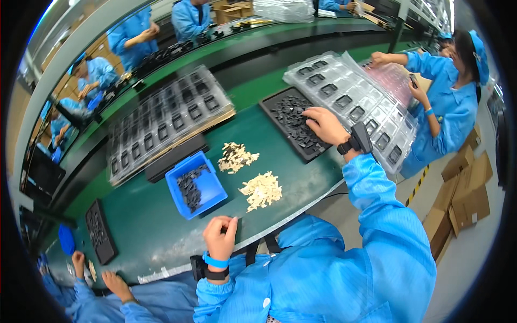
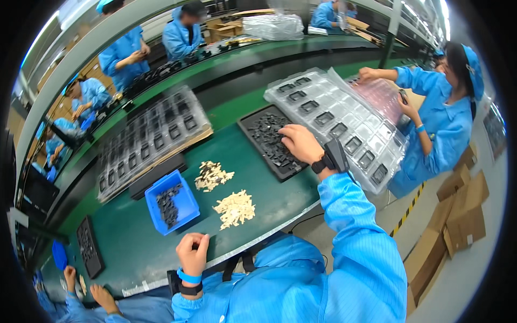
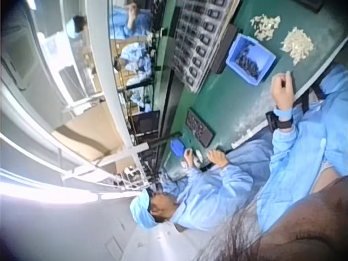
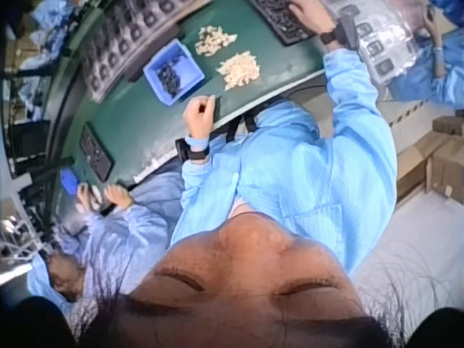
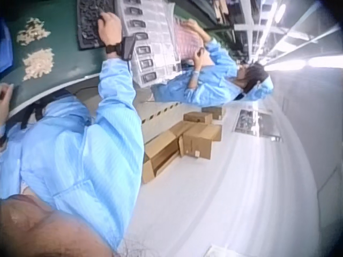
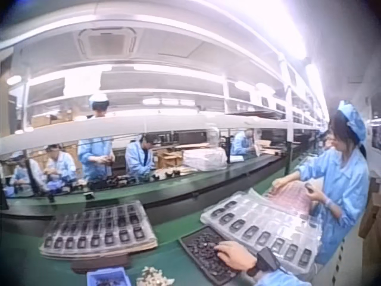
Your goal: Assembling small plastic and metal components at a factory workbench.
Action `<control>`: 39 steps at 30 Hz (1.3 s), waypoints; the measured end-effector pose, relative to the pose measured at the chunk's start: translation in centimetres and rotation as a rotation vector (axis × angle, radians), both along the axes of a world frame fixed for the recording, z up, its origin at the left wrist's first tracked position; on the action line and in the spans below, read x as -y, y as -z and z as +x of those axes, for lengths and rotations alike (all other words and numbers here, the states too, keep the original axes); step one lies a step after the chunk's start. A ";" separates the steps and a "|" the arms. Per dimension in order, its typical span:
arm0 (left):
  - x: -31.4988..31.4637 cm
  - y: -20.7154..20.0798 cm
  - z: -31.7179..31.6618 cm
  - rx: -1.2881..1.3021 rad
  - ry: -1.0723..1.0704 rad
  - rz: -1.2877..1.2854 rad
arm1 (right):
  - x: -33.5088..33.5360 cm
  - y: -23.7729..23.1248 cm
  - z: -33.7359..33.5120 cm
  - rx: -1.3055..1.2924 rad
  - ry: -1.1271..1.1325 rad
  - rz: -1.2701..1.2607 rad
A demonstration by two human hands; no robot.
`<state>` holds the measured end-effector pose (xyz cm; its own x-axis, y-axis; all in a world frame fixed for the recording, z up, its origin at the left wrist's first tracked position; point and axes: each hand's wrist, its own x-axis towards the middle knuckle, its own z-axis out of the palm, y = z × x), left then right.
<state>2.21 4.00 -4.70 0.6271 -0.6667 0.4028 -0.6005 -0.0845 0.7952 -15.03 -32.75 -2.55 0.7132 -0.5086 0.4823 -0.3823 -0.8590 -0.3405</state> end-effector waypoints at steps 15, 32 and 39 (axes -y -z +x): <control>-0.6 -0.2 -0.2 -0.024 0.054 0.016 | 0.8 -0.1 2.9 0.283 0.244 0.257; -0.6 1.9 0.3 0.041 0.126 -0.070 | 0.2 1.3 1.8 -0.161 0.164 -0.112; -1.5 2.2 -0.1 -0.062 0.113 -0.194 | 2.6 2.7 3.8 -0.328 0.185 -0.110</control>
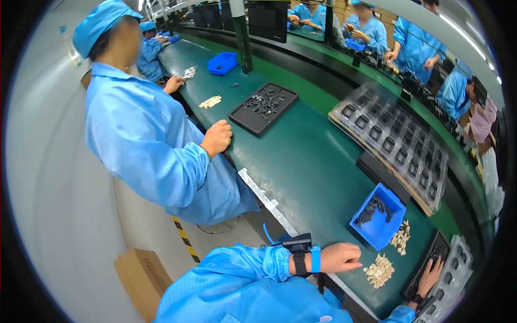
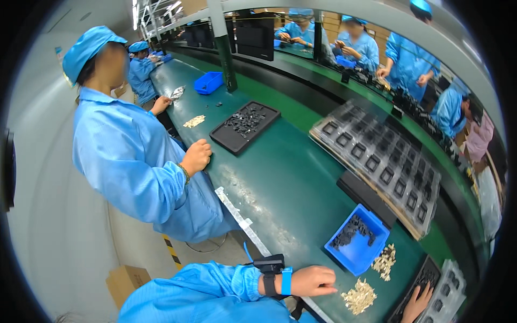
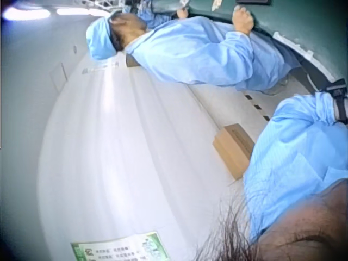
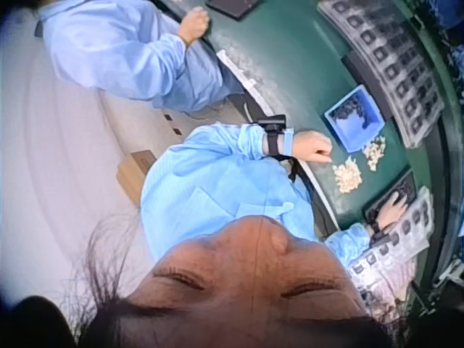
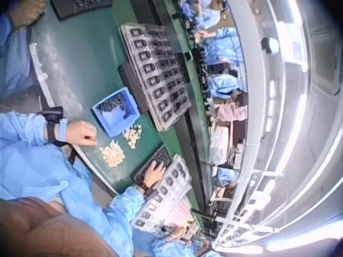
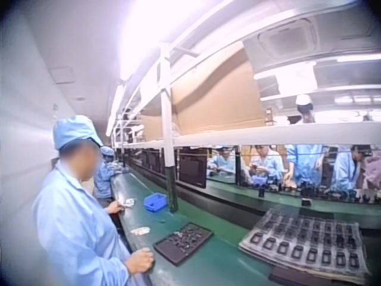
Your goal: Assembling small plastic and metal components at a factory workbench.
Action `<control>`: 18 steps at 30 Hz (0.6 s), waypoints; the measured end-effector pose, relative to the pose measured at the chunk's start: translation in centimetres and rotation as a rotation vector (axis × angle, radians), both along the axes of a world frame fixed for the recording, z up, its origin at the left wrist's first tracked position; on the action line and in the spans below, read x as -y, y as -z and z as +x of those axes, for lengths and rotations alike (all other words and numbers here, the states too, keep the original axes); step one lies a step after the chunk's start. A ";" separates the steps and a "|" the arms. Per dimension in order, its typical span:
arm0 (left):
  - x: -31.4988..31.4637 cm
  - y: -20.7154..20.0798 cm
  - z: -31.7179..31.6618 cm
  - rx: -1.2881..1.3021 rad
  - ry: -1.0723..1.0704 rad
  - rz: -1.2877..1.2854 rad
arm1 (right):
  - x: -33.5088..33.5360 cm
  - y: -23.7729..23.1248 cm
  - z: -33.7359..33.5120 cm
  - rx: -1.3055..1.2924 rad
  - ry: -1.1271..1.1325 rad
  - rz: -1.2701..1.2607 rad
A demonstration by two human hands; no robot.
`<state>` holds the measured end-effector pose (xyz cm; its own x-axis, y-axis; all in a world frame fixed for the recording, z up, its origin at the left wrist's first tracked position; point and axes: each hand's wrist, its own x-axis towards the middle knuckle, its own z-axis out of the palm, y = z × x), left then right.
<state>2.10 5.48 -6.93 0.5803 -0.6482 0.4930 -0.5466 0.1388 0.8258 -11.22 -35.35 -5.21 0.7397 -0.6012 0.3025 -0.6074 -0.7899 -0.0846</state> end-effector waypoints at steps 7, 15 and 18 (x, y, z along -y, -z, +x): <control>-7.5 -6.4 8.2 -0.527 -0.496 -0.549 | -1.0 -0.5 0.9 -0.032 0.042 -0.005; -21.5 -4.2 25.0 -1.130 -0.553 -0.649 | -2.0 -1.0 1.0 0.078 -0.022 -0.072; -23.3 -4.5 27.2 -1.109 -0.726 -0.713 | -1.3 -0.6 1.1 0.113 -0.062 -0.039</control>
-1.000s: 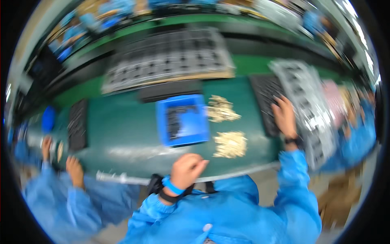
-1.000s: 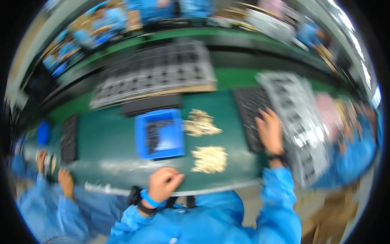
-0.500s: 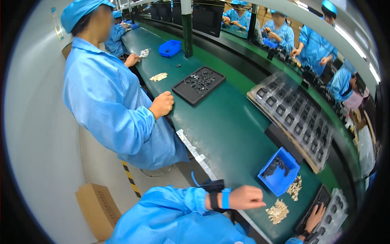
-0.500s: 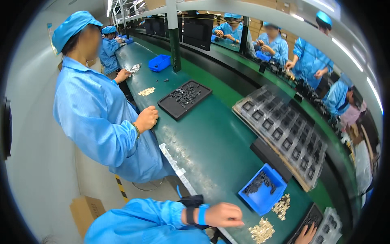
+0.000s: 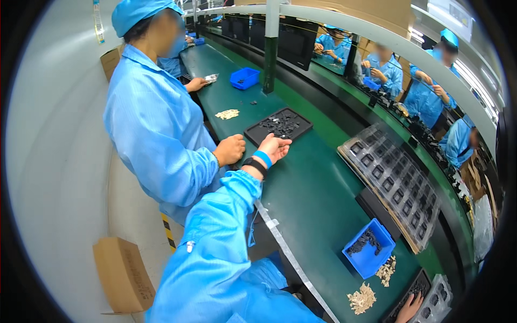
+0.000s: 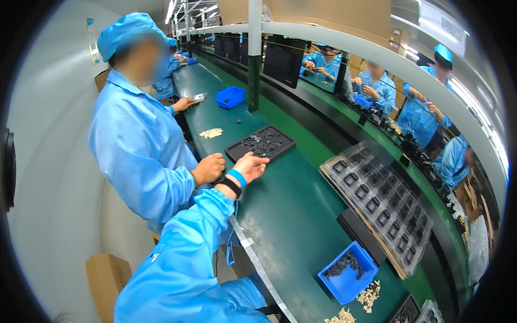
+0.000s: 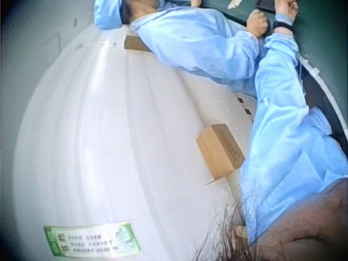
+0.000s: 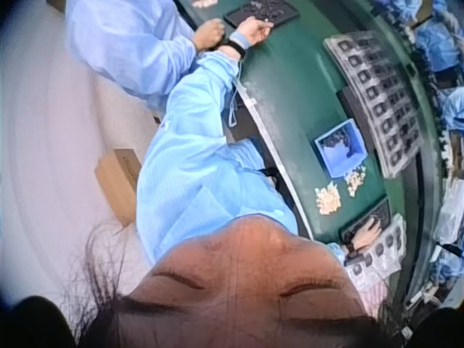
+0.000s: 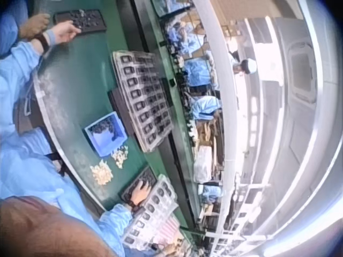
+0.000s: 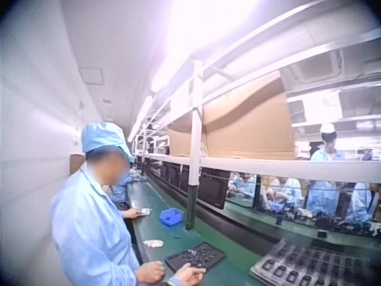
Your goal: Assembling small plastic and metal components at a factory workbench.
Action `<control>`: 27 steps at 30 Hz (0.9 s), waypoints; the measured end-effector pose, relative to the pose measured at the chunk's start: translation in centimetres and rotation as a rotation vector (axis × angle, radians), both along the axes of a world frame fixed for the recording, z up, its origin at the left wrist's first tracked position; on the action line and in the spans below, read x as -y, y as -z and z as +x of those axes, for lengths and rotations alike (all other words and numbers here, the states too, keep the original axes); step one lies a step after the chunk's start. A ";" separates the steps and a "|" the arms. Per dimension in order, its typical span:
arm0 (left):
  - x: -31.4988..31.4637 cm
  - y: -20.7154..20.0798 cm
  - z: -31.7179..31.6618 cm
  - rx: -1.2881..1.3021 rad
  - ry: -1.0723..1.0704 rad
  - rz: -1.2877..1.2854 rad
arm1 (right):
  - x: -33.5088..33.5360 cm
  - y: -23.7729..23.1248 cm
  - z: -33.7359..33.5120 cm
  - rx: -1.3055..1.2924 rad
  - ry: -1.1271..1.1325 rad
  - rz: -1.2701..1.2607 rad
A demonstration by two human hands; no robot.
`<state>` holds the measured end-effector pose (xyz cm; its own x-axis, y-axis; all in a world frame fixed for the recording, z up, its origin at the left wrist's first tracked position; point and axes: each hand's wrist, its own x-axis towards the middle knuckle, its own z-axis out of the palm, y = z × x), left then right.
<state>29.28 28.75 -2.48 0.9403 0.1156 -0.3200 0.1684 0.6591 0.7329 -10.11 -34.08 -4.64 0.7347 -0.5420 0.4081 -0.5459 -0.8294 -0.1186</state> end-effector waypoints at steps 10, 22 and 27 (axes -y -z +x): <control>6.7 4.4 -6.2 0.180 0.342 0.215 | -2.4 -1.9 -1.0 0.557 0.022 0.667; 6.8 6.5 -5.5 0.387 0.313 0.775 | -2.3 -0.8 -6.8 1.197 0.260 1.119; 6.2 6.6 -5.7 0.399 0.307 0.770 | -1.7 -0.3 -3.3 1.251 0.109 1.174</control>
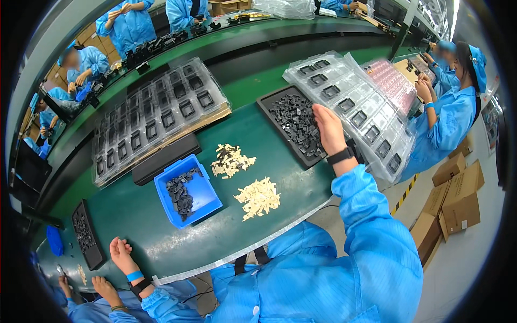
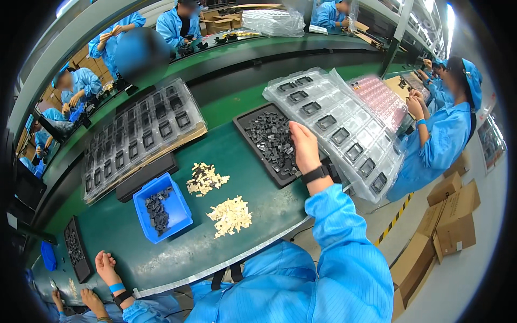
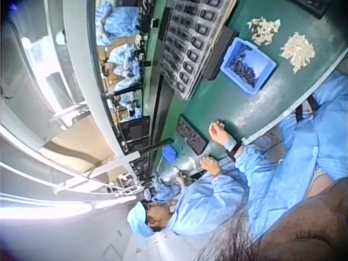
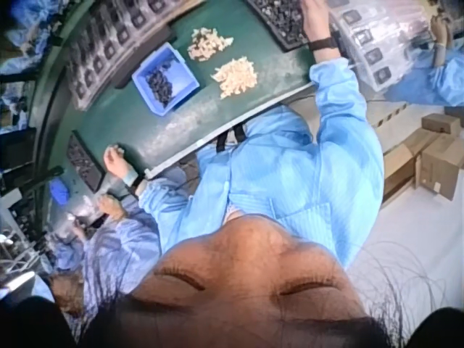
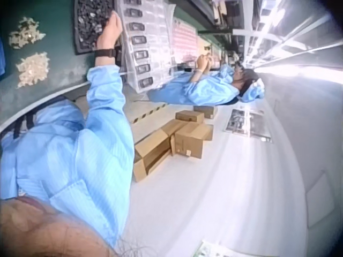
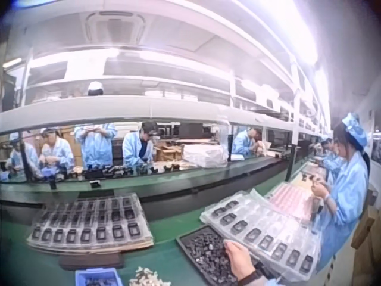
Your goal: Assembling small plastic and metal components at a factory workbench.
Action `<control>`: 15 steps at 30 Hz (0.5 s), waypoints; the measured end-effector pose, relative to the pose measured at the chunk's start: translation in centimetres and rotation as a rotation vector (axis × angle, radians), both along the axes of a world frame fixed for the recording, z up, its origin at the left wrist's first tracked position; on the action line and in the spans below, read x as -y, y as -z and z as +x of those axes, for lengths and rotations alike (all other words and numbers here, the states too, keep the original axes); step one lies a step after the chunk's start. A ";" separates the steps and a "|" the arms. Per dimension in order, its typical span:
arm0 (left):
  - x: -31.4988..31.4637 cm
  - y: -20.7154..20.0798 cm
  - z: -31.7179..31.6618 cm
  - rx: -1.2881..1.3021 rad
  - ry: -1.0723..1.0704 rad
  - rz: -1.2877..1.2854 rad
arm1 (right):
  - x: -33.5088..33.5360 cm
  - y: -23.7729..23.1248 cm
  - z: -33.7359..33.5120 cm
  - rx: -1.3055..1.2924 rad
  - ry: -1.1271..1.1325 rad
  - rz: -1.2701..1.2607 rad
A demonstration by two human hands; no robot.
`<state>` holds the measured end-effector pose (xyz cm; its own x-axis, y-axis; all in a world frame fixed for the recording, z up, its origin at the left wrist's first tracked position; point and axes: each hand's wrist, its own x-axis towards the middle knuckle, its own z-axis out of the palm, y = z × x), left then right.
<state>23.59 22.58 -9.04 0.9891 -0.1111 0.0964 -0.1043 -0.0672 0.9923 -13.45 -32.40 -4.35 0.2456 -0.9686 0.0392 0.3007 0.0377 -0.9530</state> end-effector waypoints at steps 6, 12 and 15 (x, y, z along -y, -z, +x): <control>-0.2 0.0 -0.2 0.017 -0.005 -0.037 | 1.7 -1.2 1.9 -0.760 0.023 -0.837; -0.6 -0.3 -0.5 0.030 -0.067 0.011 | 0.2 0.2 3.7 -1.315 -0.082 -1.047; -1.6 -0.9 -1.1 0.019 0.011 -0.055 | -0.1 -0.1 4.0 -1.093 -0.033 -1.286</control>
<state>22.54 24.22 -8.14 0.9858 -0.1157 0.1217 -0.1239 -0.0111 0.9922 -9.41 -32.25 -4.28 0.7076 -0.4403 0.5526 -0.4585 -0.8812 -0.1151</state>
